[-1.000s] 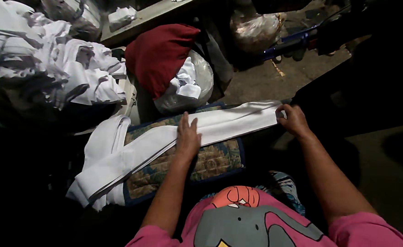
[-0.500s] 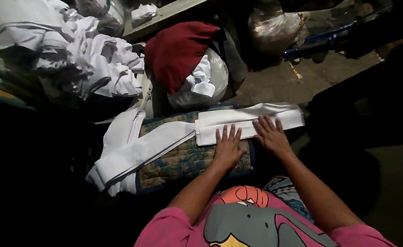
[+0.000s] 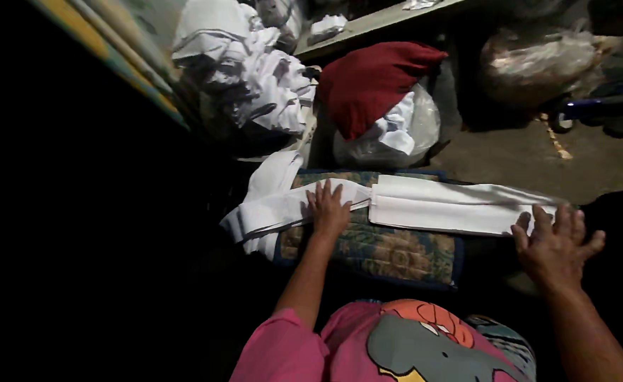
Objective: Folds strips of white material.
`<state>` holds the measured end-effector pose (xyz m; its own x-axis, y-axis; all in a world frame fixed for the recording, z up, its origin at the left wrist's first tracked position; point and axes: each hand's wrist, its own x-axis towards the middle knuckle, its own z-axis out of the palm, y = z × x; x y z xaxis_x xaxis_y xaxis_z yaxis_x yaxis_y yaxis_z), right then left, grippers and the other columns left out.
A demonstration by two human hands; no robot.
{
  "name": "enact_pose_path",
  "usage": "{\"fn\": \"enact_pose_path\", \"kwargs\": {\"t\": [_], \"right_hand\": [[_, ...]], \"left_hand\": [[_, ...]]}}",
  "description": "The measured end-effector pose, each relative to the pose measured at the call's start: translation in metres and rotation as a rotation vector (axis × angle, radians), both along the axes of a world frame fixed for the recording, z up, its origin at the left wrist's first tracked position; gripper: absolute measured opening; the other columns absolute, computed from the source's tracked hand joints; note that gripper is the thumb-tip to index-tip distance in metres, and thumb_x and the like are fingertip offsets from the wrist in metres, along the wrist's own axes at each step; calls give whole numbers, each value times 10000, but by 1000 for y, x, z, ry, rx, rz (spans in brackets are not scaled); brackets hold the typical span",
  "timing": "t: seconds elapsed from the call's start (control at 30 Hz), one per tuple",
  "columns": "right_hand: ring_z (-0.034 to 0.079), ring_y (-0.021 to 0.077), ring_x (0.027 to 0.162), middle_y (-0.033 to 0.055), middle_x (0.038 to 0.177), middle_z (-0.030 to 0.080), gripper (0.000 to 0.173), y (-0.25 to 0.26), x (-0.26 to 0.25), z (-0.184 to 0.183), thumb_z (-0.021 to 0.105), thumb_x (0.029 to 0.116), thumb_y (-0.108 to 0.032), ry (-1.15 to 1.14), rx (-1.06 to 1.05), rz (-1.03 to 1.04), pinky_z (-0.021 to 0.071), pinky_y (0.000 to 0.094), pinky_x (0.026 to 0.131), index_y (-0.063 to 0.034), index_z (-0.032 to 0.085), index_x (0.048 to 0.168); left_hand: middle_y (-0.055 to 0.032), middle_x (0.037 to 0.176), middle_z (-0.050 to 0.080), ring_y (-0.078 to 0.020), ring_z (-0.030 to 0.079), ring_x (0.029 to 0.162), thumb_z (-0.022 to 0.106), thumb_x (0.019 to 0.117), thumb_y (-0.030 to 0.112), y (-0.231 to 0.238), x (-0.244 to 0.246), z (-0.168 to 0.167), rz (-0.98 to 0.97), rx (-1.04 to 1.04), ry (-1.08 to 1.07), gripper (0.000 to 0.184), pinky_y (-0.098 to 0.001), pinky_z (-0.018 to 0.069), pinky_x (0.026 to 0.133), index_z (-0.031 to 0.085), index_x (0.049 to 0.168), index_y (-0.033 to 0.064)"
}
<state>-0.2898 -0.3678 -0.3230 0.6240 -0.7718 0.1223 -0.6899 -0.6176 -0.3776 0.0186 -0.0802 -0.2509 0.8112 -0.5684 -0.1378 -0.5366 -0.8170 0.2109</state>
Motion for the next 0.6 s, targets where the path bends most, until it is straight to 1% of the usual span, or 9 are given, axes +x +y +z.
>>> {"fn": "enact_pose_path", "kwargs": {"t": [0.07,0.13,0.2,0.23,0.3,0.37,0.43,0.5,0.6], "right_hand": [[202,545,1515,333,1608,301,680,10,-1,7,423,1037,-494,-8,-8,25,57,768,1176,-25,453,1529],[228,562,1499,343,1594,321,677,19,-2,12,430,1043,-506,-20,-29,38,92,753,1183,-20,475,1511],[245,585,1480,360,1576,336,645,27,-4,11,478,1039,-460,-33,-32,55,124,752,1178,-2,491,1492],[240,601,1473,371,1573,329,612,30,-5,12,533,1017,-383,-38,-16,65,124,756,1176,11,492,1485],[253,623,1455,387,1562,331,579,40,-5,14,617,977,-255,-36,6,70,148,754,1172,23,500,1471],[271,629,1443,398,1552,335,573,49,-3,17,658,950,-196,-30,25,84,174,753,1167,30,513,1457],[286,630,1436,400,1545,343,555,60,1,20,678,939,-157,-32,26,95,189,754,1161,29,530,1441],[289,637,1429,399,1539,354,538,70,4,25,691,933,-134,-49,31,104,194,755,1161,28,547,1426],[317,643,1410,396,1516,390,497,82,8,28,696,919,-122,-71,10,114,217,754,1150,22,586,1382]], "left_hand": [[-217,1619,354,-456,210,1534,640,979,485,28,37,9,72,86,30,687,-745,28,1191,470,1539,124],[-169,1590,423,-413,316,1503,667,931,572,48,64,13,85,203,83,816,-775,44,1168,406,1575,143],[-145,1561,463,-387,410,1444,692,890,617,57,82,14,55,274,125,853,-759,144,1159,449,1543,125],[-150,1559,458,-388,427,1422,711,876,614,57,89,17,32,294,145,833,-730,214,1149,490,1513,125],[-186,1511,490,-415,450,1384,761,861,535,48,103,23,3,296,192,748,-693,315,1097,560,1451,122],[-218,1438,546,-452,472,1352,800,848,453,40,115,23,4,267,243,660,-704,358,1062,615,1379,107],[-241,1387,575,-459,498,1326,831,823,451,32,124,22,-15,288,289,696,-709,359,1066,609,1357,64],[-250,1393,579,-451,510,1332,841,822,439,25,125,27,-69,350,341,776,-726,320,1093,548,1416,35],[-223,1471,533,-438,472,1384,841,832,417,18,122,29,-164,428,403,848,-753,304,1091,466,1516,84]]}}
